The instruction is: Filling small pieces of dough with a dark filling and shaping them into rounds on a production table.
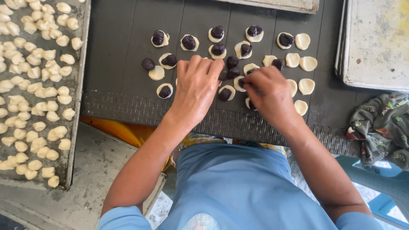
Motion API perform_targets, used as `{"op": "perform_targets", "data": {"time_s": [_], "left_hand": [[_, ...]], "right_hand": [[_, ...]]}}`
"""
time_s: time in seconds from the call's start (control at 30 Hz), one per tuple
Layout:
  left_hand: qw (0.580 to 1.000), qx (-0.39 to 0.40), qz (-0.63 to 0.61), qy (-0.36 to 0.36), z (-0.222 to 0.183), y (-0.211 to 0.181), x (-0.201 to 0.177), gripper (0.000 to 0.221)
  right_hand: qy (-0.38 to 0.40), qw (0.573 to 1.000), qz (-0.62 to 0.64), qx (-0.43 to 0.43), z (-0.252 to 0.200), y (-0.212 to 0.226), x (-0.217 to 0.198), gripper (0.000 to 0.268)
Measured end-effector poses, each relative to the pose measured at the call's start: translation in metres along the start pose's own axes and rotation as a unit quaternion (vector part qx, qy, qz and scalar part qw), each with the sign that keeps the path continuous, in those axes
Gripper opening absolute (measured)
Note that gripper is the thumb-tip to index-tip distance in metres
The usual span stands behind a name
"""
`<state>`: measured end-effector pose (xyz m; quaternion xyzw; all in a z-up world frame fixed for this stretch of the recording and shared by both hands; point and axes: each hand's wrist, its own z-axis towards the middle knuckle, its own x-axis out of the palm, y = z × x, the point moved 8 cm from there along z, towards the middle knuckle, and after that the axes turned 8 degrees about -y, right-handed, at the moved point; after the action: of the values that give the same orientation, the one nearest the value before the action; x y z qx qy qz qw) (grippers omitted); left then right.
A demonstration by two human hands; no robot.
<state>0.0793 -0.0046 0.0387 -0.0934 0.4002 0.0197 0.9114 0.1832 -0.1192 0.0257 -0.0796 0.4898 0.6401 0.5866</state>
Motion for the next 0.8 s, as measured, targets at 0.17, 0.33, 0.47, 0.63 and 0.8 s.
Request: {"op": "perform_targets", "data": {"time_s": [0.17, 0.33, 0.47, 0.63, 0.8], "left_hand": [[1.0, 0.016, 0.01, -0.009, 0.003, 0.003, -0.005, 0.039], [0.995, -0.082, -0.021, -0.051, 0.012, 0.037, -0.055, 0.039], [0.99, -0.132, -0.042, -0.035, 0.008, 0.047, -0.07, 0.035], [0.991, -0.122, -0.051, -0.008, 0.003, 0.048, -0.048, 0.036], [0.996, -0.085, -0.005, 0.0, 0.009, 0.045, -0.02, 0.033]], "right_hand": [[0.043, 0.991, -0.095, -0.083, 0.018, 0.027, -0.003, 0.008], [0.03, 0.98, -0.092, -0.175, 0.043, 0.055, 0.041, 0.022], [0.098, 0.957, -0.168, -0.217, 0.051, 0.047, 0.085, 0.03], [0.094, 0.986, 0.001, -0.139, 0.065, 0.044, 0.055, 0.011], [0.13, 0.976, -0.089, -0.148, 0.05, 0.038, 0.075, 0.027]]}}
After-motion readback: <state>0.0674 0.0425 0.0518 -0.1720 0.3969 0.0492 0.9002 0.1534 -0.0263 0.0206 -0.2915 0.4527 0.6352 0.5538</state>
